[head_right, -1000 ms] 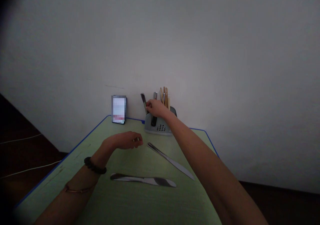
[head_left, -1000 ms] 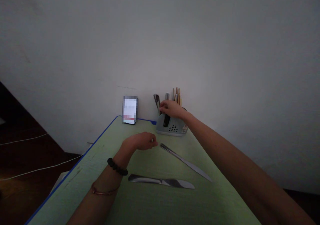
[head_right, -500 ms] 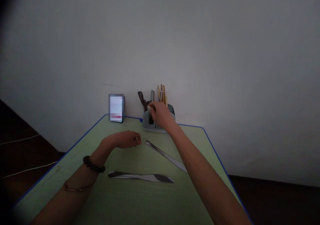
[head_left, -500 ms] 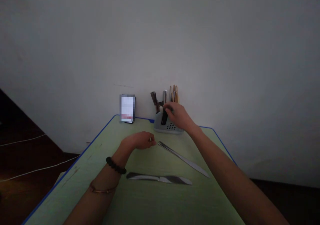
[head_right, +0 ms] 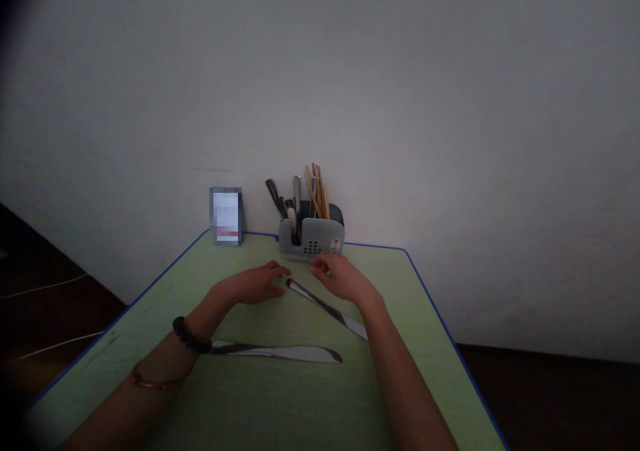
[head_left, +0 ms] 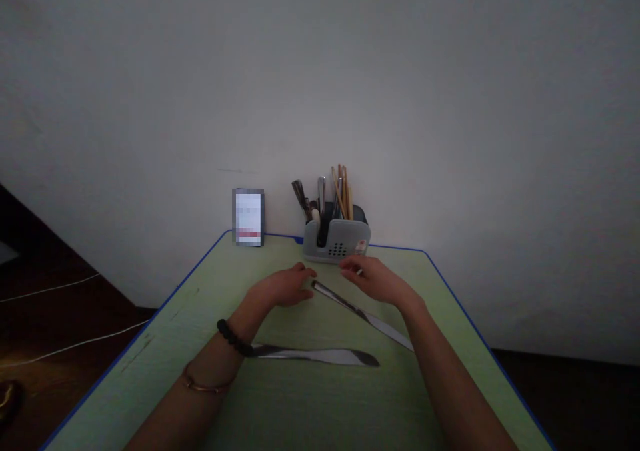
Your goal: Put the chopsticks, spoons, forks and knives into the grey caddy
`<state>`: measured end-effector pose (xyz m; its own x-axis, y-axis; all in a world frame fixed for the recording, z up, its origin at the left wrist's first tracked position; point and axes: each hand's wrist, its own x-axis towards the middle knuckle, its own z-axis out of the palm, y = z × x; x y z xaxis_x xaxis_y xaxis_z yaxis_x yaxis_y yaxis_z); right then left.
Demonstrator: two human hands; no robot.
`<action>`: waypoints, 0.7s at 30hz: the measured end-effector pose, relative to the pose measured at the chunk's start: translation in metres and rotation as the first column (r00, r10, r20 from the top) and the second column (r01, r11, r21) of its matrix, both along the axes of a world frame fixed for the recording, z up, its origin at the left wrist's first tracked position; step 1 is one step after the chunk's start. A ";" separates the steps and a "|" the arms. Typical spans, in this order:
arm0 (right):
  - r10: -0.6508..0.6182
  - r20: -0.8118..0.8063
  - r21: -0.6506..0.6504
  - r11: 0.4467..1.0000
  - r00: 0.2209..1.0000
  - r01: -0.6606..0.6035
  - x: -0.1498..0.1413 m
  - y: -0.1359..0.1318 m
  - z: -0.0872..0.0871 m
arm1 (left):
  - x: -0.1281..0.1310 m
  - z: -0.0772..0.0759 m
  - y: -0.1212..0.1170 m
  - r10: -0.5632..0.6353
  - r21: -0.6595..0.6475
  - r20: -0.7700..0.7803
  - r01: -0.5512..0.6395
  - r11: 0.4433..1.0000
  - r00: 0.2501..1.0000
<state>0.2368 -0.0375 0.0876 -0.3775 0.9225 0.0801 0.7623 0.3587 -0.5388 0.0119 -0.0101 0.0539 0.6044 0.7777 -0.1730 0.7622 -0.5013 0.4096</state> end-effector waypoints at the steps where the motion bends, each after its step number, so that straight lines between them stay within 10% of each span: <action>1: 0.016 0.035 -0.040 0.999 0.999 -0.015 0.000 -0.001 0.001 | 0.000 -0.001 0.000 -0.005 -0.003 -0.010 0.005 1.000 1.000; 7: 0.064 0.314 -0.311 0.950 0.947 0.038 -0.007 -0.002 -0.005 | 0.003 0.005 -0.002 -0.038 -0.017 -0.083 0.037 0.999 0.996; 21: 0.010 0.288 -0.294 0.953 0.958 0.078 -0.014 0.005 -0.026 | 0.012 -0.013 0.008 -0.028 0.008 -0.016 0.029 1.000 0.999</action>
